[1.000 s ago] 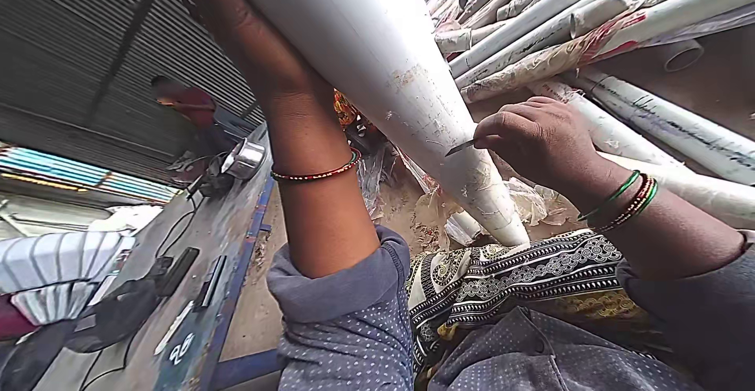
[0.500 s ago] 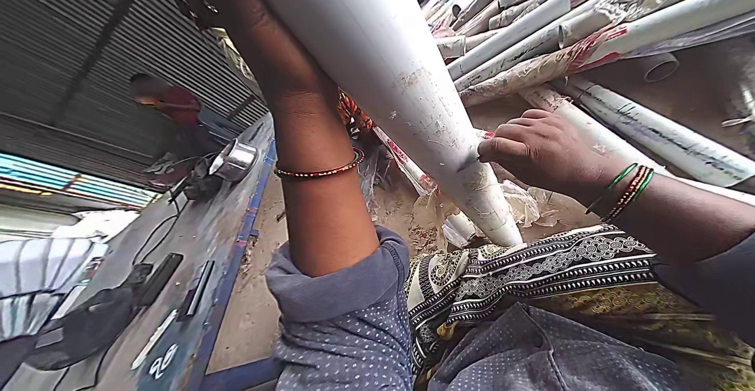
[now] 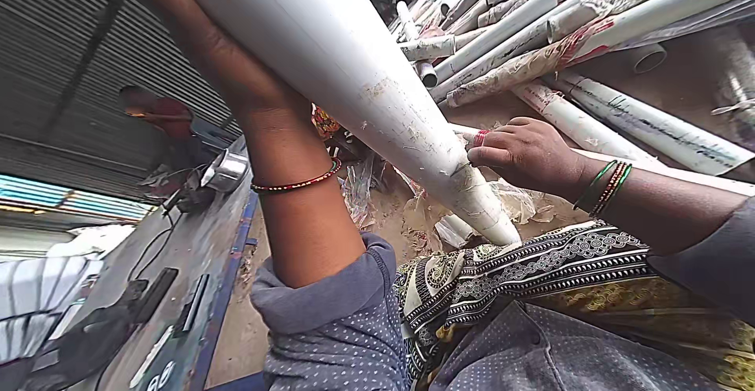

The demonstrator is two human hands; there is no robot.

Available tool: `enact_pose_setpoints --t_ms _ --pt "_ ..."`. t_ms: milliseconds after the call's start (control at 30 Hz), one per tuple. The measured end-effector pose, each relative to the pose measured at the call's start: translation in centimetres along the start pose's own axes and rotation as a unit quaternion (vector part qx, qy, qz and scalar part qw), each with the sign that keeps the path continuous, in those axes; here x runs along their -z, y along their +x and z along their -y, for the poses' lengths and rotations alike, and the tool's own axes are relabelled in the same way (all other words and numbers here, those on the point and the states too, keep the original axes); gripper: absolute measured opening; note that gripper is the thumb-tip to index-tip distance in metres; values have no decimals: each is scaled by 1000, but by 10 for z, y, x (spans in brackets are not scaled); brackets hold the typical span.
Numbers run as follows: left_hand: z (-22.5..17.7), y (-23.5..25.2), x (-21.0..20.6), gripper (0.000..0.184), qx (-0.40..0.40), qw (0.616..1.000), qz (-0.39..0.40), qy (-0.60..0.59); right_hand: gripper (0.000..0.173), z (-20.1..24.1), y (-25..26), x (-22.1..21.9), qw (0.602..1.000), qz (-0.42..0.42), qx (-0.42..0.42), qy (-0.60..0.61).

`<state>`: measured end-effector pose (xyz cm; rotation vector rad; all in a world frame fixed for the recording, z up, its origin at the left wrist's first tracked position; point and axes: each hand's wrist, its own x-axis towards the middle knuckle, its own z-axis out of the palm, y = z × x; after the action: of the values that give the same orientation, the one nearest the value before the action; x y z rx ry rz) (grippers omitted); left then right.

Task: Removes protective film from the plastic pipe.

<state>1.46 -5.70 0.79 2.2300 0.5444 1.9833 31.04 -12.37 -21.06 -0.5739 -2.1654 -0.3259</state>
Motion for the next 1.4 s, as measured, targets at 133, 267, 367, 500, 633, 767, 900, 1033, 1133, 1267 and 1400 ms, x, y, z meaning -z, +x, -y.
enact_pose_setpoints --t_ms 133,267,367,500,633,767,900,1033,1133,1267,1400 --pt "-63 -9 -62 49 68 992 -59 -89 22 5 20 7 998 -54 -5 28" --pt "-61 -9 -56 45 60 995 -41 -71 23 8 35 1 997 -68 -14 35" --pt "-59 -7 -54 43 57 995 -54 -68 23 5 12 -17 999 -25 13 31" --pt "-54 -7 -49 46 61 995 -50 -61 22 8 6 -15 1000 -11 18 16" --pt "-53 -8 -46 46 68 996 -55 -30 23 9 35 -2 997 -75 -4 18" --pt "-40 -7 -41 44 49 994 -75 -55 24 4 12 -23 999 -22 30 15" --pt "46 7 24 45 -146 963 137 -181 21 -1 -9 -30 999 -14 24 31" --pt "-47 -12 -38 47 92 991 -98 11 25 1 29 -11 996 -77 0 42" --pt "-39 -12 -30 49 99 991 -91 14 23 -5 34 -16 997 -62 14 39" --pt "54 0 40 49 -52 996 10 -74 20 -15 3 -32 999 -5 17 30" --pt "72 7 45 46 -29 995 -64 -73 22 -15 9 -22 999 -27 20 36"
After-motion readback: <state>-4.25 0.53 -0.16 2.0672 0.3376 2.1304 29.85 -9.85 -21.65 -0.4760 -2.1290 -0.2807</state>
